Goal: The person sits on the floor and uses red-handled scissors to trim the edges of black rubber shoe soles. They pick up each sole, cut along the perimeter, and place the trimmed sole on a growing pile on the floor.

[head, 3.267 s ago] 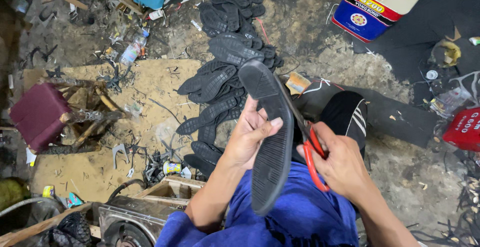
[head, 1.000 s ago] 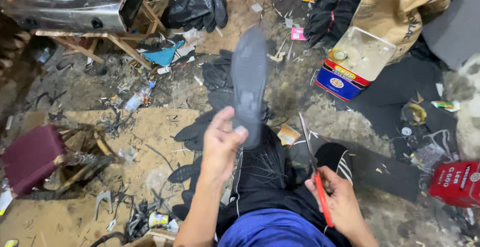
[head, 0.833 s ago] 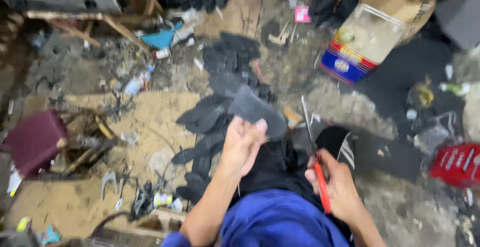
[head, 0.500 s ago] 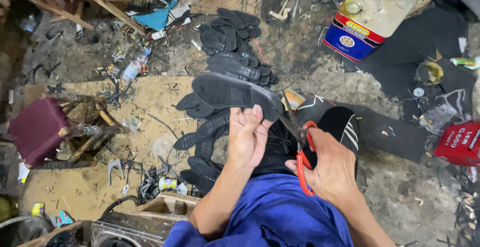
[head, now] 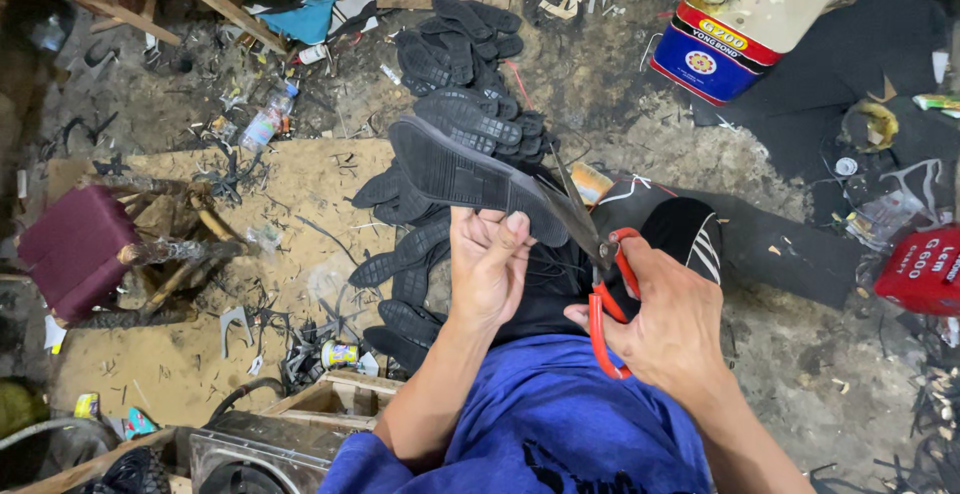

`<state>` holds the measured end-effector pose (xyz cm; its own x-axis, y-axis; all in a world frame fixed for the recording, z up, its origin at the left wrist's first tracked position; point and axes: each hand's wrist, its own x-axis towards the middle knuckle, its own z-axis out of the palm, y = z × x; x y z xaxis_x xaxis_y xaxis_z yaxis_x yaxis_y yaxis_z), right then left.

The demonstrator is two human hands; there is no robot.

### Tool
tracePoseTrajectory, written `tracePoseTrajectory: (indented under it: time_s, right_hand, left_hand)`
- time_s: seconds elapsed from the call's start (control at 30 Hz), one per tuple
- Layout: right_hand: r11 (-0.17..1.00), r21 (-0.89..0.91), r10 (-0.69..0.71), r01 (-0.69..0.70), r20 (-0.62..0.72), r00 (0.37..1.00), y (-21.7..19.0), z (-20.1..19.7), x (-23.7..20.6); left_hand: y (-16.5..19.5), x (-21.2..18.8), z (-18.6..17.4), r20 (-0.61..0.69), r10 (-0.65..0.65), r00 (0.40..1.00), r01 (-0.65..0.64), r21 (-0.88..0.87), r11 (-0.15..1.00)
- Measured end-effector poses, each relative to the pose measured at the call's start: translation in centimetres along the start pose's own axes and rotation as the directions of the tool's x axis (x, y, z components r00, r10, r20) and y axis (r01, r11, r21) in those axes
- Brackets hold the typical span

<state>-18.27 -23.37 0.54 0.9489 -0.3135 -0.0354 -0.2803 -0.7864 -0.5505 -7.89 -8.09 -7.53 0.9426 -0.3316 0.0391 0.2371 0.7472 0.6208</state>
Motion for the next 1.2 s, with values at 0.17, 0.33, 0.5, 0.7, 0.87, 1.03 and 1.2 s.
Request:
tracePoseTrajectory:
  time_s: [0.17, 0.33, 0.5, 0.7, 0.87, 1.03, 1.2]
  right_hand:
    - [1.0, 0.01, -0.012, 0.012, 0.049, 0.999, -0.3, -0.7, -0.2]
    - [0.998, -0.063, 0.005, 0.003, 0.126, 0.992, 0.5, -1.0, -0.7]
    - [0.922, -0.016, -0.386, 0.387, 0.055, 0.921, 2.5, -0.6, -1.4]
    - [0.882, 0.426, 0.102, -0.201, 0.245, 0.964, 4.3, 0.0, -1.7]
    - [0.927, 0.374, -0.165, 0.028, 0.339, 0.926, 4.5, 0.3, -1.4]
    - [0.971, 0.237, -0.119, 0.046, 0.304, 0.945, 3.0, 0.3, -1.2]
    - [0.996, 0.021, -0.092, 0.09, 0.11, 0.99, 1.4, -0.7, -0.6]
  left_hand:
    - [1.5, 1.0, -0.8, 0.075, 0.003, 0.997, -0.009, 0.07, 0.998]
    - [3.8, 2.8, -2.0, 0.142, -0.078, 0.987, 0.045, 0.222, 0.974]
    - [4.7, 3.5, -2.4, 0.212, -0.141, 0.967, 0.089, 0.236, 0.968]
    - [4.4, 3.3, -2.4, 0.173, -0.137, 0.975, 0.109, 0.166, 0.98]
    - [4.4, 3.3, -2.1, 0.181, -0.149, 0.972, 0.122, 0.15, 0.981]
    - [4.6, 2.9, -1.6, 0.193, -0.182, 0.964, 0.113, 0.32, 0.941]
    - [4.6, 2.3, -2.1, 0.224, -0.233, 0.946, 0.12, 0.424, 0.898]
